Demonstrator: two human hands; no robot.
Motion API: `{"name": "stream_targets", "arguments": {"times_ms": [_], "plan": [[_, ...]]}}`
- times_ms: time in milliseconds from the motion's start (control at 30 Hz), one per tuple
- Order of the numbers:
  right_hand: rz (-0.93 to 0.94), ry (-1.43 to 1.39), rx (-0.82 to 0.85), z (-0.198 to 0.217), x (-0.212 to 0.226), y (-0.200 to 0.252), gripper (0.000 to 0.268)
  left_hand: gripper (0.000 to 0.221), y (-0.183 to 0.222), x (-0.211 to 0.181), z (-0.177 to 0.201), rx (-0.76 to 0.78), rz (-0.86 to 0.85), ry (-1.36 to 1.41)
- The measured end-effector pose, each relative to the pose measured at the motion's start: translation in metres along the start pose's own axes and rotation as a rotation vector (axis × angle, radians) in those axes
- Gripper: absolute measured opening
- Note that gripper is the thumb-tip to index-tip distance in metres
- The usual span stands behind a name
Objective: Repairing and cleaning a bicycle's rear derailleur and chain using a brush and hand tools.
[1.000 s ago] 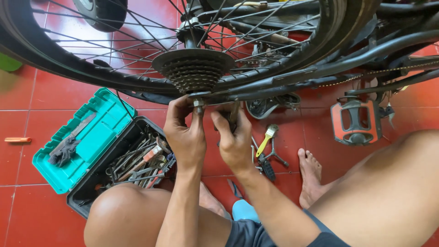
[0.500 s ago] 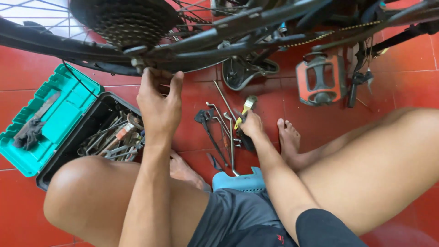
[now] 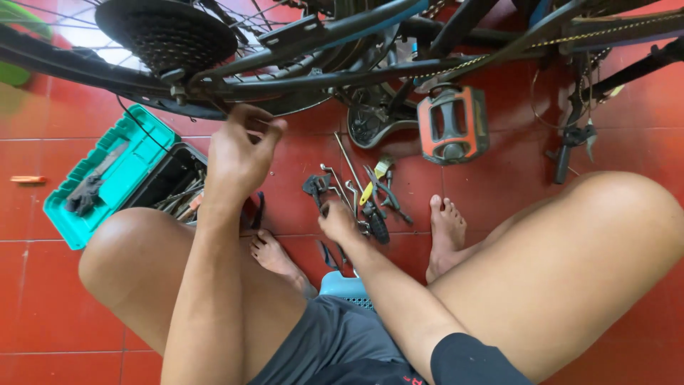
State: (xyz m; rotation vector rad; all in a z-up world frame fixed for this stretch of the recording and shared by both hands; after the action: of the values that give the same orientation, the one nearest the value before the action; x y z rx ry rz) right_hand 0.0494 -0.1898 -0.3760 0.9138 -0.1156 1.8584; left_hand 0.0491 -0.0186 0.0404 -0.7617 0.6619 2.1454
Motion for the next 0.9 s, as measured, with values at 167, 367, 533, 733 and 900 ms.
{"name": "stream_targets", "arguments": {"times_ms": [167,367,533,733,900], "plan": [[-0.061,0.005,-0.012,-0.064,-0.037,0.01,0.028,0.041,0.04,-0.038,-0.012,0.287,-0.108,-0.235],[-0.151,-0.203,-0.229,0.002,-0.012,0.021,0.018,0.059,0.106,-0.099,0.002,0.44,-0.268,-0.344],[0.124,-0.078,-0.501,0.049,0.012,0.017,0.052,0.034,0.122,-0.133,0.03,0.039,-0.697,0.005],[-0.21,0.114,-0.051,0.034,0.001,-0.001,0.076,0.01,0.125,-0.168,0.057,-0.216,-0.818,0.224],[-0.315,0.18,-0.002,0.045,0.001,-0.011,0.05,0.01,0.116,-0.182,0.062,-0.185,-0.854,0.421]]}}
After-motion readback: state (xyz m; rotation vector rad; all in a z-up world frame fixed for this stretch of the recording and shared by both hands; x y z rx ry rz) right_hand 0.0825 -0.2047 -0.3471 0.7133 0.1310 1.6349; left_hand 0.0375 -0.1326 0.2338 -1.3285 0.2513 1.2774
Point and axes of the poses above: each hand's wrist, its own y-axis away from the middle knuckle, its own z-axis out of the back of the hand, x = y × z, the point moved 7 cm from there along -y, towards the middle knuckle, and after that the axes turned 1 degree about z, right-handed, at the moved point
